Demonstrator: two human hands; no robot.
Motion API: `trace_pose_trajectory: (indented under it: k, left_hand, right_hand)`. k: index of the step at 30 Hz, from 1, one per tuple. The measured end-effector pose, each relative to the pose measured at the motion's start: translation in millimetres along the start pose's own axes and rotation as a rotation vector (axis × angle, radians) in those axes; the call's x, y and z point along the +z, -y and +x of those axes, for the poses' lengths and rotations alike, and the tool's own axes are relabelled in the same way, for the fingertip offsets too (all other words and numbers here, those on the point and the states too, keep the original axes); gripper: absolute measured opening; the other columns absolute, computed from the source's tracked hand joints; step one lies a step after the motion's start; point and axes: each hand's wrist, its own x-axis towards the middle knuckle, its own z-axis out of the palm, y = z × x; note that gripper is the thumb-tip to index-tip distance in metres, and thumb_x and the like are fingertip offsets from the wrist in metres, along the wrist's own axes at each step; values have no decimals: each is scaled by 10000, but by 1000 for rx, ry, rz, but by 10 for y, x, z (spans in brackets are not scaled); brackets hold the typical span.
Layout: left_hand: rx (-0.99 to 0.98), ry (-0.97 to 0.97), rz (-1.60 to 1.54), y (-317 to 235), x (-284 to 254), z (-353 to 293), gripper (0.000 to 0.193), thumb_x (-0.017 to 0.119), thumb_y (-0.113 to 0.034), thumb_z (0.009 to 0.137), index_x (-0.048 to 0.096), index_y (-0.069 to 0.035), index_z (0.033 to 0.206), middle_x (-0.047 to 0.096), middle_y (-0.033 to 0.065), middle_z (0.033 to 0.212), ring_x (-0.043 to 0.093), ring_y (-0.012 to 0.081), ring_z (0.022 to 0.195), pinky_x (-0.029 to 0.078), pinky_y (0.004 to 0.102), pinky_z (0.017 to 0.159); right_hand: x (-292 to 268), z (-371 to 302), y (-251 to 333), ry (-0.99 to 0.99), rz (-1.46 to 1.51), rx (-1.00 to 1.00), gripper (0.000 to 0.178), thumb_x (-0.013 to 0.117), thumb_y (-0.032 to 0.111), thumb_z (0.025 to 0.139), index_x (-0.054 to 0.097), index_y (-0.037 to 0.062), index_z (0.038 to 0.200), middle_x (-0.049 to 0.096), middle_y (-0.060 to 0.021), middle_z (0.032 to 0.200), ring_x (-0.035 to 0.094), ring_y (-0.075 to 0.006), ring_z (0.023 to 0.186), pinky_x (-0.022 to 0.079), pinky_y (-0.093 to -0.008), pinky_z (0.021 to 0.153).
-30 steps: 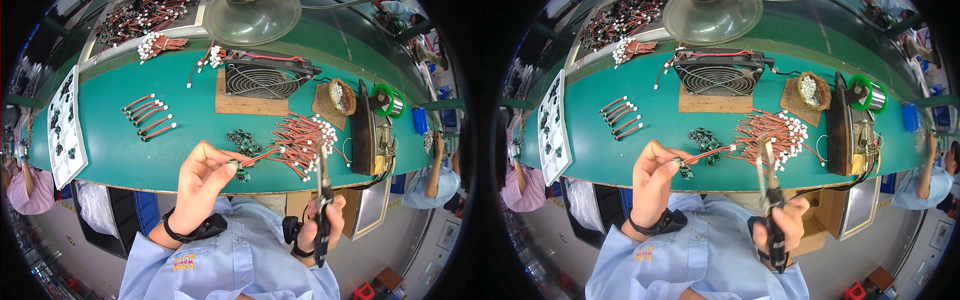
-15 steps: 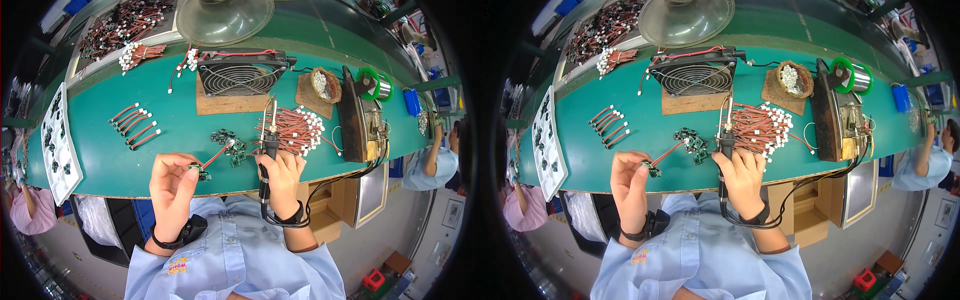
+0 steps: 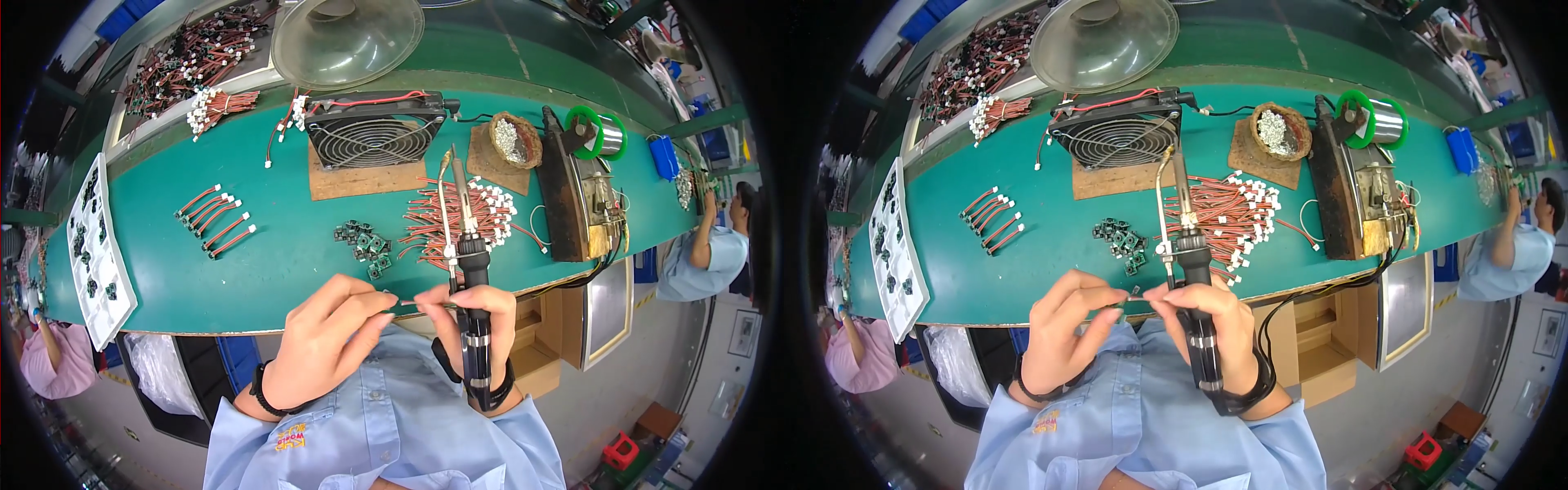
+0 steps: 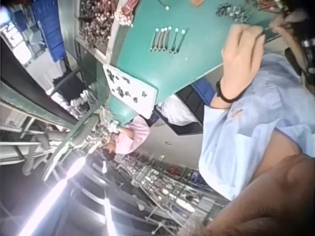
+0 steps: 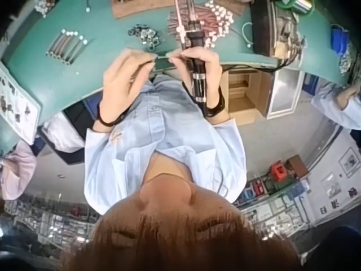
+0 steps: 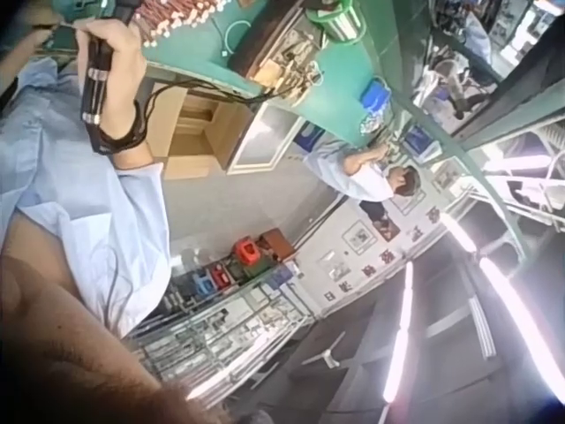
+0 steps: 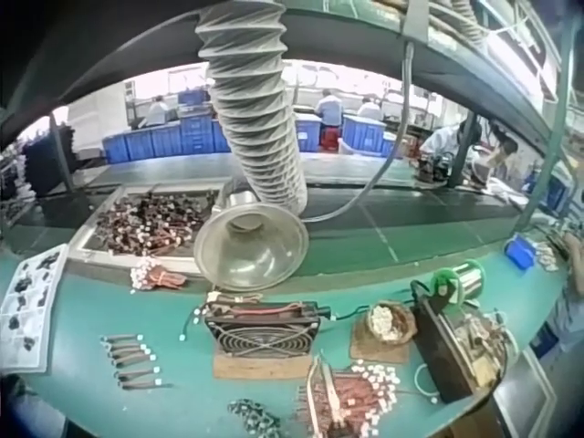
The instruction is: The person joins wires to circuit boards using a soldering iron, handling them one at a time. After each soldering action, they use a tool to trim the wire and place the completed assembly onto a pile.
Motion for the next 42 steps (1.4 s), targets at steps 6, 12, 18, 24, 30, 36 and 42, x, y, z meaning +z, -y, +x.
trace_pose_trajectory:
  k: [6, 12, 18, 24, 30, 36, 42]
  left_hand:
    - [140, 89, 87, -19, -5, 58, 175, 679, -48, 716, 606, -38, 875, 544, 75, 832, 544, 239, 672, 447, 328, 581]
    - [187, 85, 184, 3, 46, 56, 171, 658, -1, 675, 608, -36, 835, 564, 86, 810, 532, 246, 650, 429, 332, 571]
    - [199, 79, 242, 18, 68, 41, 208, 682, -49, 671, 599, -56, 862, 546, 46, 822, 527, 218, 660, 433, 328, 588]
    - [100, 97, 127, -8, 41, 36, 223, 677, -17, 700, 605, -43, 909, 553, 80, 824, 570, 236, 718, 459, 314, 635]
    - [-155, -35, -268, 55, 40, -57, 228, 603, 34, 782, 556, 8, 1003, 570, 114, 902, 572, 203, 773, 462, 281, 731]
    - [-436, -2, -963, 99, 23, 41, 221, 602, -69, 843, 499, -12, 1030, 553, 98, 940, 558, 180, 858, 455, 301, 769]
    - [-553, 39, -1315, 177, 68, 54, 255, 622, -159, 850, 476, -42, 1024, 556, 96, 928, 551, 175, 853, 454, 314, 745]
  right_hand:
    - [-30, 5, 138, -2, -47, 52, 425, 699, -65, 725, 430, 77, 1021, 637, -97, 815, 620, -182, 730, 465, -318, 708]
    - [-31, 95, 146, -14, -283, -19, 397, 750, 9, 673, 530, 120, 984, 645, 27, 776, 581, -134, 669, 345, -315, 782]
    - [-42, 85, 173, 40, -255, 46, 426, 711, -17, 722, 438, 129, 1014, 663, -8, 770, 560, -132, 709, 331, -305, 843]
    - [-59, 61, 134, 34, -58, 91, 421, 672, -46, 737, 406, 101, 1028, 621, -51, 774, 553, -124, 720, 367, -299, 814]
    - [-38, 28, 119, -52, 256, 228, 420, 653, -49, 751, 375, 76, 1040, 573, -100, 811, 548, -130, 735, 426, -294, 745]
    - [1, 15, 125, -26, 194, 176, 416, 649, -61, 742, 368, 75, 1017, 561, -124, 837, 553, -142, 728, 435, -304, 731]
    - [77, 151, 244, -54, 53, -13, 420, 668, -46, 725, 375, 89, 994, 577, -103, 804, 540, -160, 759, 398, -334, 767]
